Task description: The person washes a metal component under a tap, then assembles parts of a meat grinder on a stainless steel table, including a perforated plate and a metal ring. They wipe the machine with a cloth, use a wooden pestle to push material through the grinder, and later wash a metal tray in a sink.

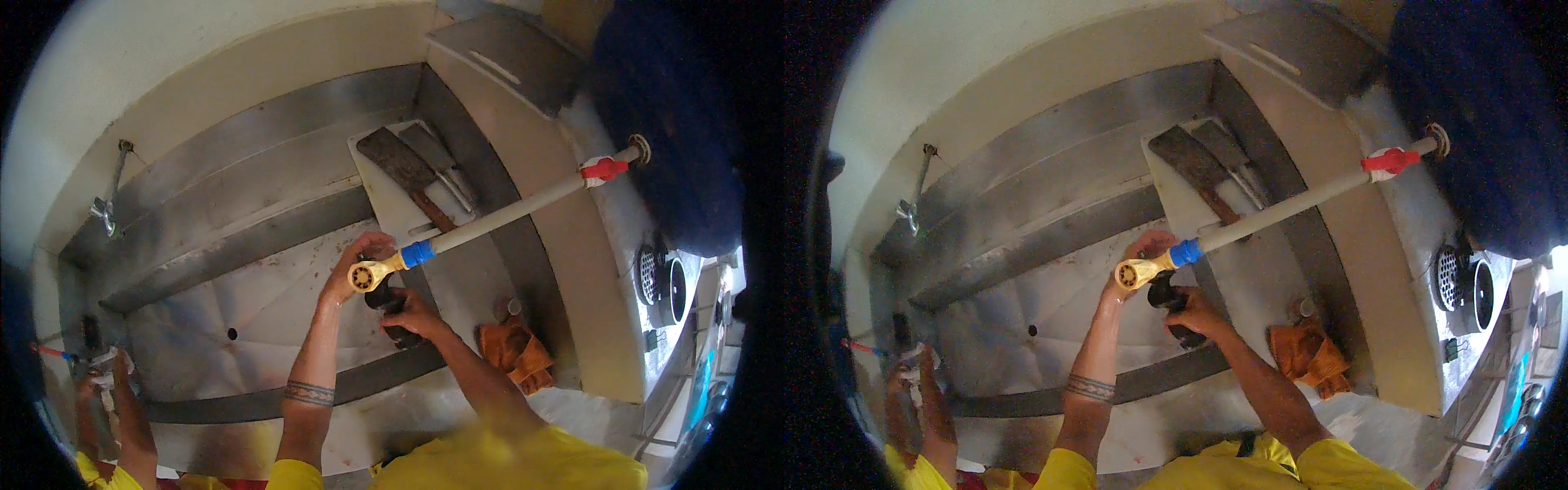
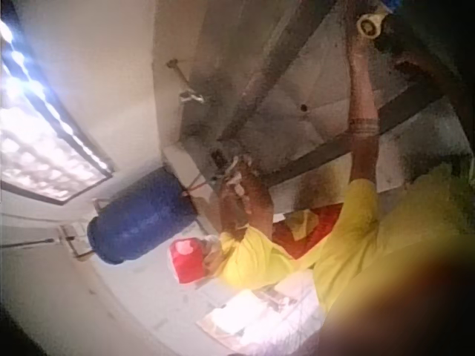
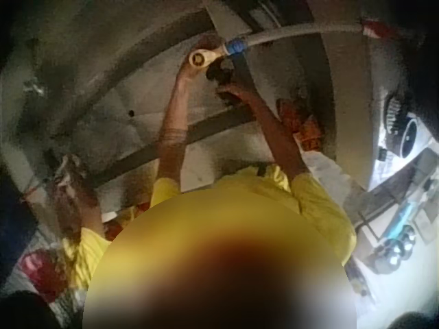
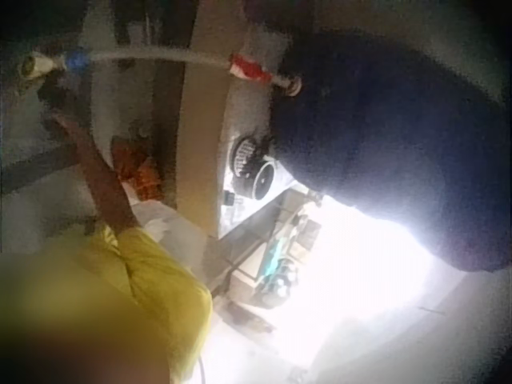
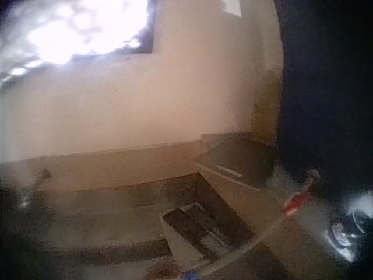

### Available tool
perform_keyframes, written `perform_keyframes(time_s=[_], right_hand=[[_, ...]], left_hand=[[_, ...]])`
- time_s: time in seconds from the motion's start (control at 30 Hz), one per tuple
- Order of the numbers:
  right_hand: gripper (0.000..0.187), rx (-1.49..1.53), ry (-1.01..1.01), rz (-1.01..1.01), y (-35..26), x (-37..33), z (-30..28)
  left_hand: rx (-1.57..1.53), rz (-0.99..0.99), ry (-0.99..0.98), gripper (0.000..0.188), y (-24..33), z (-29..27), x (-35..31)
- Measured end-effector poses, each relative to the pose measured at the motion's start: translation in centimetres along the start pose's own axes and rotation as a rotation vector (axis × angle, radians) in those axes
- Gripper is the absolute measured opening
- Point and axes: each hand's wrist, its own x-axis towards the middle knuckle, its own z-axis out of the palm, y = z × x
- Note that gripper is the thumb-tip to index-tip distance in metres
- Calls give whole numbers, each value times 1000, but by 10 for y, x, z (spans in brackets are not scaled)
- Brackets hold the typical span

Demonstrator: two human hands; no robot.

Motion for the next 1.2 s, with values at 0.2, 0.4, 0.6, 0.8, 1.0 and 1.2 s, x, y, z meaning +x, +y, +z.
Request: perform_keyframes(time_s=[0.2,0.4,0.6,0.8,1.0,1.2], right_hand=[[54,-509,263,-229,17,18,9],[48,50,-195,226,5,7,0],[42,-297,266,-98,17,19,23],[51,-276,228,-171,19,20,21],[37,398,-132,-73,0,31,22],[39,535,-159,-357,-12,71,55]], left_hand=[[83,-36,305,26,-36,12,-16],[-586,-55,-135,27,-12,-6,-16],[264,-72,261,19,-18,18,-6],[176,118,157,33,-3,18,-26],[269,167,275,53,66,8,-52],[125,363,357,28,101,80,-57]])
